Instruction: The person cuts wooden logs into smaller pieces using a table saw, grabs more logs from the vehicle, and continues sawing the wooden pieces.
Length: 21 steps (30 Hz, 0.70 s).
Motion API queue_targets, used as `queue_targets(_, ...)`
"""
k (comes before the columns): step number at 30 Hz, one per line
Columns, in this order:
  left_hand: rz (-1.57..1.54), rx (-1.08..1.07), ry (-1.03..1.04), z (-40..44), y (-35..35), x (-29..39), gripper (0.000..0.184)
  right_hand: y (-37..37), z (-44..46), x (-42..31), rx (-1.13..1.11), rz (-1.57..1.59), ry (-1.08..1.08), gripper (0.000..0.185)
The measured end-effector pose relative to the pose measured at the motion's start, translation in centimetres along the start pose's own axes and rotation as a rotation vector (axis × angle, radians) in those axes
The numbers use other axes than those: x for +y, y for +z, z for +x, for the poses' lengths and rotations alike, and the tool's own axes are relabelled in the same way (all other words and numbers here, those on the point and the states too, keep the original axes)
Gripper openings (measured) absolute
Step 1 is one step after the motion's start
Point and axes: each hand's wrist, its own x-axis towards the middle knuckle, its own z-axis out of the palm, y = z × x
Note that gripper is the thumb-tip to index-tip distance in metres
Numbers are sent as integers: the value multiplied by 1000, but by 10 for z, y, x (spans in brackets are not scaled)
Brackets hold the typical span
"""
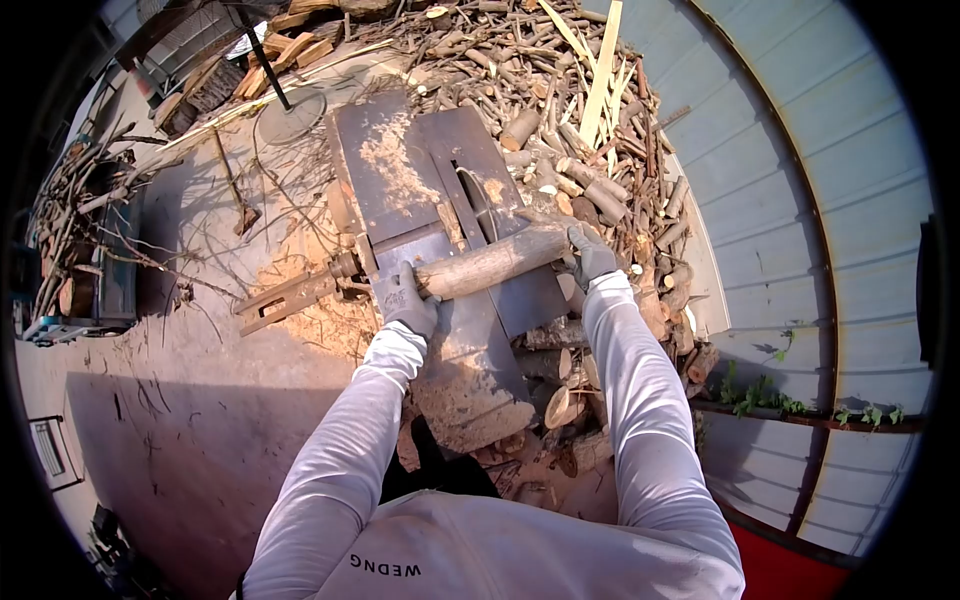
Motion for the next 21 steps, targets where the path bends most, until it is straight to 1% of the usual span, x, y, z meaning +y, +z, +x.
queue_targets(1,-32,-24,-24,2,-1,0,89,2,2,4,3,56,-40,31)
queue_targets(3,-31,-28,-27,7,-3,1,89,4,12,10,1,112,-83,18)
queue_targets(5,-29,-35,-33,8,-4,3,89,0,24,15,-57,71,-161,19)
queue_targets(6,10,-12,-18,9,-4,3,84,4,21,11,-78,58,-187,19)
queue_targets(7,50,12,-2,11,-5,3,79,8,18,5,-84,94,-129,21)
queue_targets(8,51,14,-3,12,-6,3,79,11,13,1,-89,130,-69,23)
queue_targets(10,151,12,1,17,-6,3,77,16,8,-9,-104,131,-79,24)
queue_targets(12,135,-8,-20,22,-8,4,77,18,9,-13,-120,136,-91,26)
queue_targets(14,120,-27,-39,27,-11,7,77,14,16,-13,-181,144,-27,27)
queue_targets(15,117,-52,-60,29,-13,8,77,17,19,-13,-185,147,-28,27)
queue_targets(17,113,-74,-81,32,-15,8,77,19,23,-14,-113,75,-127,25)
queue_targets(18,96,-41,-45,35,-13,5,77,21,24,-19,-89,51,-160,24)
queue_targets(20,77,-10,-9,44,-15,-3,76,15,22,-33,-104,-178,-109,22)
queue_targets(21,28,-157,35,49,-26,-4,77,11,19,-32,-101,-178,-106,22)
